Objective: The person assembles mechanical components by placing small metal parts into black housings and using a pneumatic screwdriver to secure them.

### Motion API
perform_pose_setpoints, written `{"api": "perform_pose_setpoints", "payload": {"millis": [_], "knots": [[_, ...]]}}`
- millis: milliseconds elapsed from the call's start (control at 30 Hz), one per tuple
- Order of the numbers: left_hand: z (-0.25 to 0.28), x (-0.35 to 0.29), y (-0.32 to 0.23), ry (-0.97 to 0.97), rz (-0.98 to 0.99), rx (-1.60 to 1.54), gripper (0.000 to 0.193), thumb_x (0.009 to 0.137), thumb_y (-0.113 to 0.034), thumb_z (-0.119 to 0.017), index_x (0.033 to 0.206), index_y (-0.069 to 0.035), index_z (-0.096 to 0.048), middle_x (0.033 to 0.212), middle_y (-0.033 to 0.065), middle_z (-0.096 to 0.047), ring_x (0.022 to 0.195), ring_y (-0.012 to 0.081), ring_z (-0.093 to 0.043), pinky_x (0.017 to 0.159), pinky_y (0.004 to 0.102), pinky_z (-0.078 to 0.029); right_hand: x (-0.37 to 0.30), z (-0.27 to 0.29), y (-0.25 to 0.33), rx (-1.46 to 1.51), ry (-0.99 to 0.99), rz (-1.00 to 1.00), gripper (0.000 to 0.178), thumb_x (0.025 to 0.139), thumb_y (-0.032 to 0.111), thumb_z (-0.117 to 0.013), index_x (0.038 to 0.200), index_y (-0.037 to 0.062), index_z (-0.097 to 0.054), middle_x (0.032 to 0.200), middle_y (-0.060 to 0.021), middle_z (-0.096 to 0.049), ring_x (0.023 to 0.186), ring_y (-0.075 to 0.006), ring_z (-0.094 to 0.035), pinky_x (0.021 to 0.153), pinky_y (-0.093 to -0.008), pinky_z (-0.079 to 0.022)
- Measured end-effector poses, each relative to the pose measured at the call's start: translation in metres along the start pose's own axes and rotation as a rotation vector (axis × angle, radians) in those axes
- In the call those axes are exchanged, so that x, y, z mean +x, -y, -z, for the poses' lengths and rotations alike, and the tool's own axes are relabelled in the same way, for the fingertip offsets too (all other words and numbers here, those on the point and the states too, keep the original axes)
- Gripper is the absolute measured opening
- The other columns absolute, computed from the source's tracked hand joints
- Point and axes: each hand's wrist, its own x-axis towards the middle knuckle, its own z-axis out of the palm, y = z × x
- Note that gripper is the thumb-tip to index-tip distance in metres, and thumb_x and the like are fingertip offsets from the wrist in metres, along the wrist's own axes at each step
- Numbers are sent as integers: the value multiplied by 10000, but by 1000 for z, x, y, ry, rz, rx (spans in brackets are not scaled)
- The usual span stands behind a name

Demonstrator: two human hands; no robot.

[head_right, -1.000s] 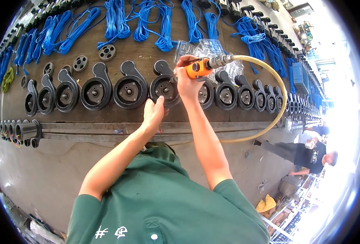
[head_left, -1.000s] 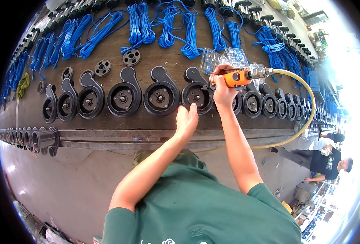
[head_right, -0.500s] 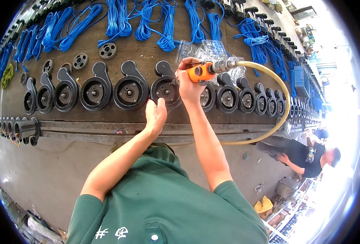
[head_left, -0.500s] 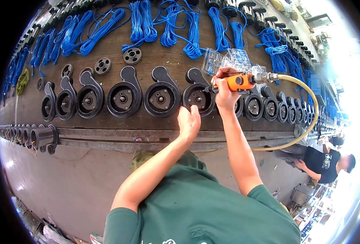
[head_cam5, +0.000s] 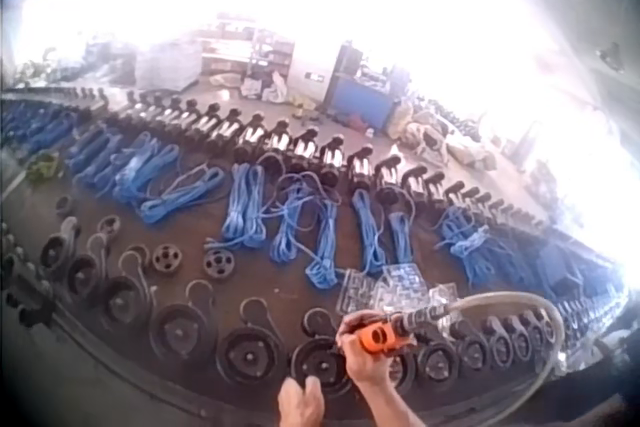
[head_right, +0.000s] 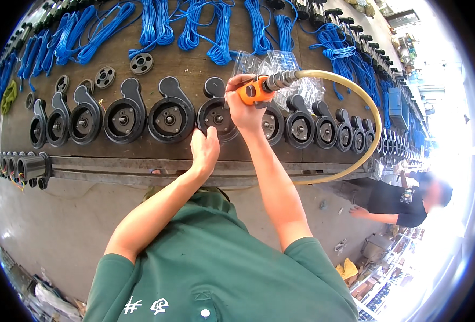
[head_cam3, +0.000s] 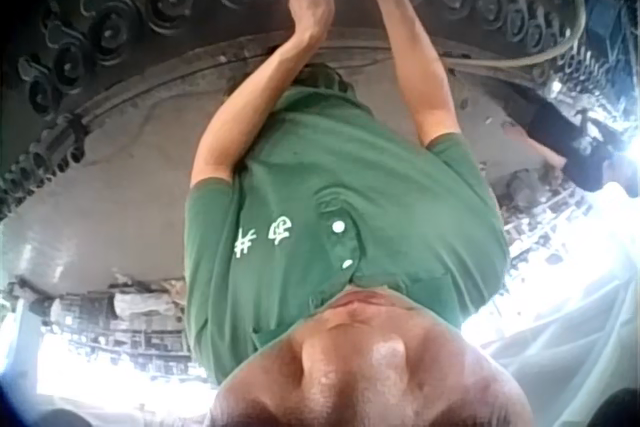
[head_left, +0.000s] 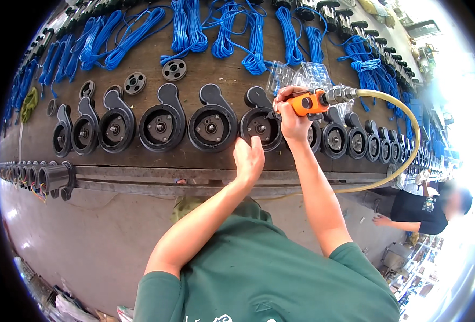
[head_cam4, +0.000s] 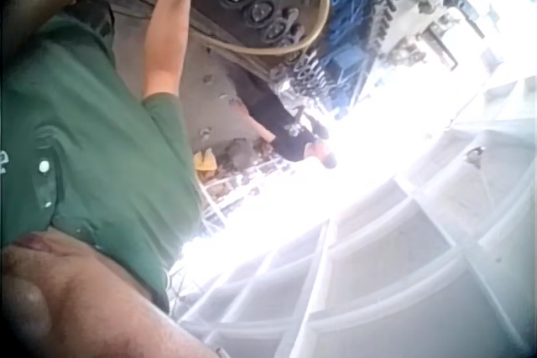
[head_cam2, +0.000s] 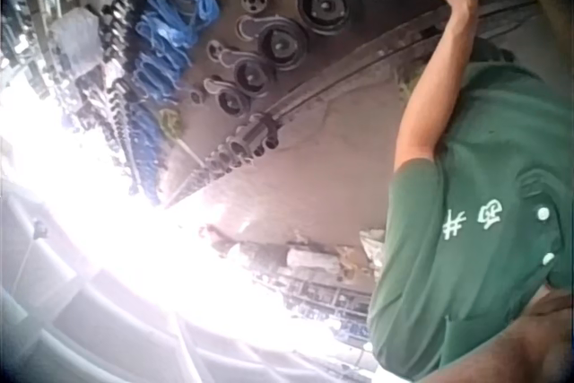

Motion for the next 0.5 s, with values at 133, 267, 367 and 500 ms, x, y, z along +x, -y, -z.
{"api": "perform_pose_setpoints", "payload": {"millis": [133, 267, 367, 500], "knots": [[-2, 1, 2, -24, 3, 7, 450, 936, -288, -537, 1101, 127, -583, 1097, 371, -642, 1074, 493, -621, 982, 490, -466, 3, -4, -3, -30, -19, 10, 198, 761, -90, -649, 935, -3, -613, 830, -58, -656, 720, -108, -634, 643, -246, -529], [0, -4, -6, -10, 30, -38, 473, 927, -287, -527, 1111, 148, -563, 1122, 377, -621, 1104, 498, -592, 990, 482, -446, 2, -5, -4, -76, -31, 23, 193, 756, -83, -646, 933, -10, -622, 826, -53, -660, 724, -101, -636, 653, -242, -526], [-3, 0, 0, -21, 7, -60, 485, 923, -287, -526, 1116, 157, -552, 1143, 383, -609, 1124, 499, -579, 997, 479, -438, 4, -12, 0, -111, -16, 35, 218, 757, -89, -627, 966, -29, -640, 831, -59, -664, 740, -103, -640, 665, -239, -521], [-3, 0, -3, -7, 48, -42, 483, 924, -287, -532, 1123, 153, -550, 1154, 382, -611, 1139, 493, -583, 1004, 480, -443, -4, -15, 10, -115, 6, 60, 259, 780, -94, -602, 1030, -35, -634, 887, -71, -658, 758, -107, -631, 657, -234, -516]]}}
